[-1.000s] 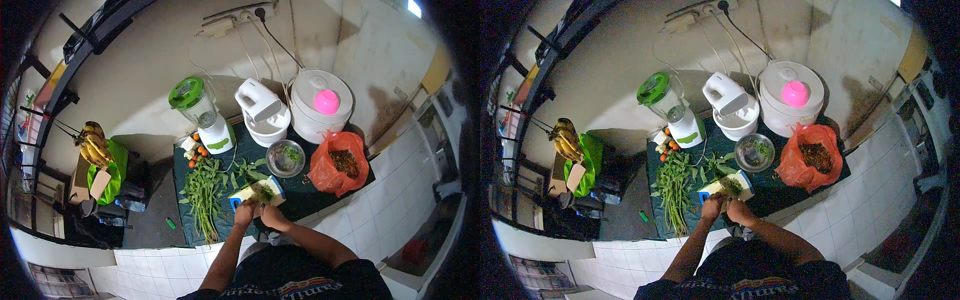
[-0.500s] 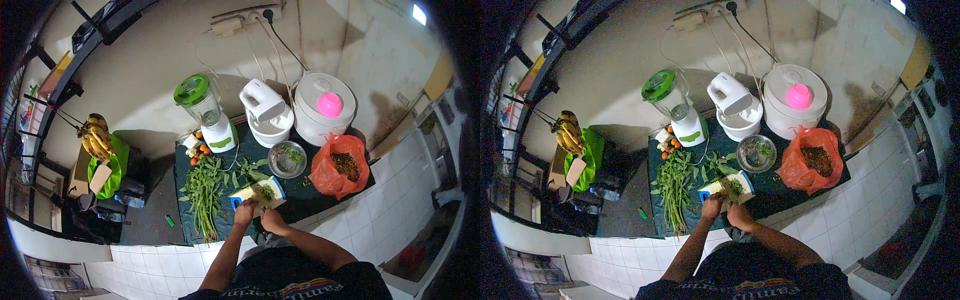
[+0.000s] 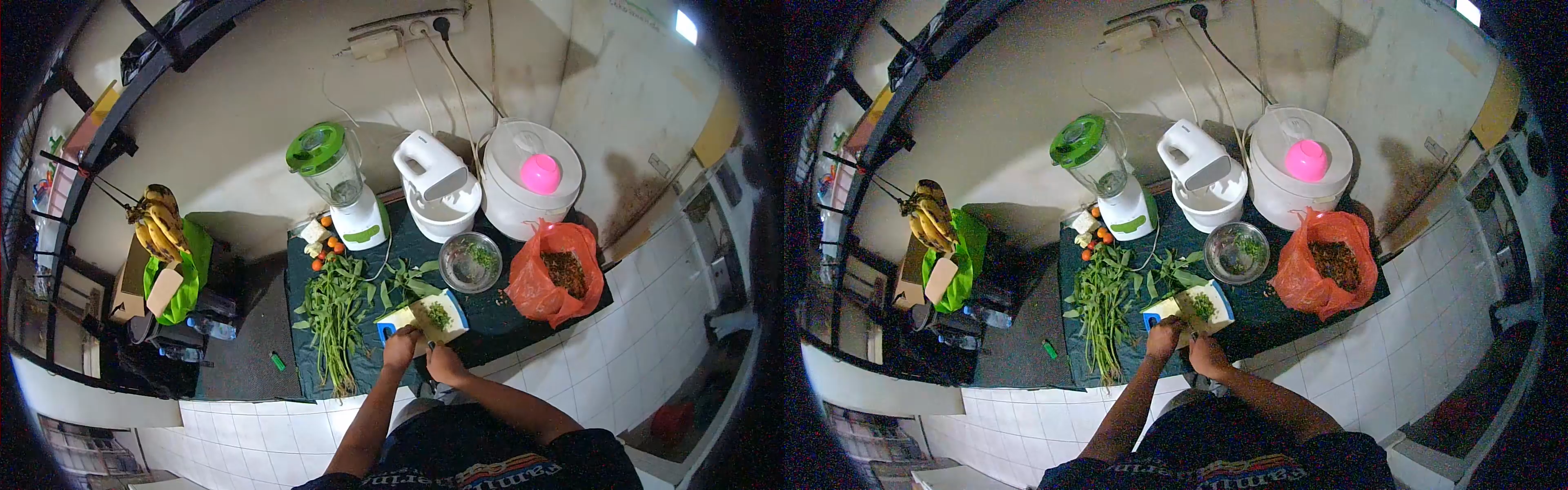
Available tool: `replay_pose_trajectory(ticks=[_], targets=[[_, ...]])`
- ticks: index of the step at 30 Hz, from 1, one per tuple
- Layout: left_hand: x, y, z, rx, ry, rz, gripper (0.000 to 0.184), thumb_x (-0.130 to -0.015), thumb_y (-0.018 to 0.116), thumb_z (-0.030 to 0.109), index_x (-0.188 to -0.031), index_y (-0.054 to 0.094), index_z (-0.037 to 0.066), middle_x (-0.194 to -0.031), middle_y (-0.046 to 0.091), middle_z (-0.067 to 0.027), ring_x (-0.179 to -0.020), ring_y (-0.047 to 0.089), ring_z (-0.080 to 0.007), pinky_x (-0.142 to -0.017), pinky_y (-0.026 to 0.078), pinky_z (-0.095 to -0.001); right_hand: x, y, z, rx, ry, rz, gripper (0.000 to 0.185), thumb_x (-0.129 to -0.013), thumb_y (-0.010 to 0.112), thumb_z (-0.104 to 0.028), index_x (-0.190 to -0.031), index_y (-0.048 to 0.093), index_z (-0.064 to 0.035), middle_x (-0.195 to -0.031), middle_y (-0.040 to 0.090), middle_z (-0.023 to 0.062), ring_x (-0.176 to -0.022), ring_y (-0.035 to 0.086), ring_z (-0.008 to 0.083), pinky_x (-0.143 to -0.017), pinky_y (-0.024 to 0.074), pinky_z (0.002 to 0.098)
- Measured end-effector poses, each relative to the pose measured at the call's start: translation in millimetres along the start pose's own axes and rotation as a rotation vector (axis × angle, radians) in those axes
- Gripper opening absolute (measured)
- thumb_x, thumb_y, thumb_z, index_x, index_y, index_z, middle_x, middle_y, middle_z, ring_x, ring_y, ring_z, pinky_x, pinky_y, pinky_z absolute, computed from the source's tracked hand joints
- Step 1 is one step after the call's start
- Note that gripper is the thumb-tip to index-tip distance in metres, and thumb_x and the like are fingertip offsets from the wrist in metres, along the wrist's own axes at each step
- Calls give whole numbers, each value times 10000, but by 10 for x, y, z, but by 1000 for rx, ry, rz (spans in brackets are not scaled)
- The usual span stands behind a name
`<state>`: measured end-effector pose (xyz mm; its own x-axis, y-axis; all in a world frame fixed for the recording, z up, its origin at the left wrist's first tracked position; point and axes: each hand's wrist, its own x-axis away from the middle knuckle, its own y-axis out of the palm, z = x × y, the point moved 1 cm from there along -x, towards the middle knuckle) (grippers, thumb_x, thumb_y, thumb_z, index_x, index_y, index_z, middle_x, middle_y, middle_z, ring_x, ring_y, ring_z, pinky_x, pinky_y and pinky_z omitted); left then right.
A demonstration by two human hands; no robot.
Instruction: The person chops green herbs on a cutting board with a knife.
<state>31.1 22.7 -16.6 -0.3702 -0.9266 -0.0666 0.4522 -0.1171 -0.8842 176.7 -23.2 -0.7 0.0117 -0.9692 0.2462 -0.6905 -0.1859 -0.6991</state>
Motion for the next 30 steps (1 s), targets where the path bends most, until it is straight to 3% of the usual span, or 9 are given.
replay_pose_trajectory(ticks=[2, 5, 9, 11, 21, 23, 26, 28, 30], targets=[[2, -30, 44, 15, -23, 3, 204, -843, 522, 133, -976, 669, 86, -1026, 642, -125, -854, 644, -332, -721, 538, -429, -90, 107, 146, 50, -114, -141, 338, -925, 487, -241, -1000, 538, 84, -780, 622, 291, -730, 624, 449, -647, 500, 531], [5, -77, 51, 38, -49, 7, 199, -842, 527, 131, -976, 666, 83, -1024, 640, -129, -849, 645, -334, -717, 537, -430, -240, 145, 71, 22, -103, -49, 346, -934, 479, -249, -1012, 529, 84, -785, 623, 297, -724, 624, 451, -634, 498, 532], [8, -84, 109, 32, -148, -25, 228, -815, 535, 109, -1000, 667, 88, -978, 632, -124, -901, 628, -321, -751, 531, -412, -209, 154, 67, 53, -54, -101, 336, -934, 479, -243, -998, 533, 83, -785, 625, 296, -716, 622, 455, -617, 495, 532], [20, -12, 20, 42, -105, 6, 232, -813, 535, 107, -1007, 661, 87, -983, 631, -123, -898, 628, -325, -750, 530, -413, -94, 190, 103, 14, -34, -100, 372, -929, 471, -275, -872, 598, 70, -770, 622, 292, -760, 619, 463, -696, 487, 533], [30, -49, -9, 238, -130, 55, 185, -788, 567, 93, -943, 665, 66, -956, 634, -146, -888, 616, -345, -752, 512, -427, -231, 111, -102, 42, -81, -24, 356, -927, 472, -249, -970, 551, 95, -788, 644, 280, -730, 640, 443, -648, 509, 533], [35, -27, -13, 262, -138, 90, 171, -789, 570, 87, -929, 665, 64, -943, 632, -146, -882, 613, -350, -747, 510, -430, -134, 55, -120, 96, 20, -117, 384, -929, 472, -261, -990, 544, 111, -805, 643, 291, -737, 640, 449, -649, 510, 531], [28, 37, -61, 255, -106, 123, 149, -790, 579, 88, -907, 665, 59, -918, 628, -149, -868, 610, -359, -739, 508, -437, -13, 86, -91, 31, 53, -76, 384, -928, 481, -270, -979, 560, 103, -800, 637, 300, -745, 636, 460, -652, 509, 535], [43, 71, -104, 218, -73, 120, 141, -790, 584, 94, -900, 665, 56, -906, 625, -151, -861, 610, -363, -737, 507, -441, -137, 225, 40, 60, -8, -179, 375, -931, 484, -274, -917, 592, 85, -792, 635, 301, -747, 635, 464, -664, 507, 541], [34, 45, -87, 279, -56, 134, 135, -771, 605, 88, -887, 663, 50, -902, 621, -160, -853, 609, -367, -733, 508, -444, -206, 234, 16, 74, -67, -30, 385, -937, 476, -278, -857, 616, 72, -774, 635, 294, -734, 634, 460, -660, 503, 543]])
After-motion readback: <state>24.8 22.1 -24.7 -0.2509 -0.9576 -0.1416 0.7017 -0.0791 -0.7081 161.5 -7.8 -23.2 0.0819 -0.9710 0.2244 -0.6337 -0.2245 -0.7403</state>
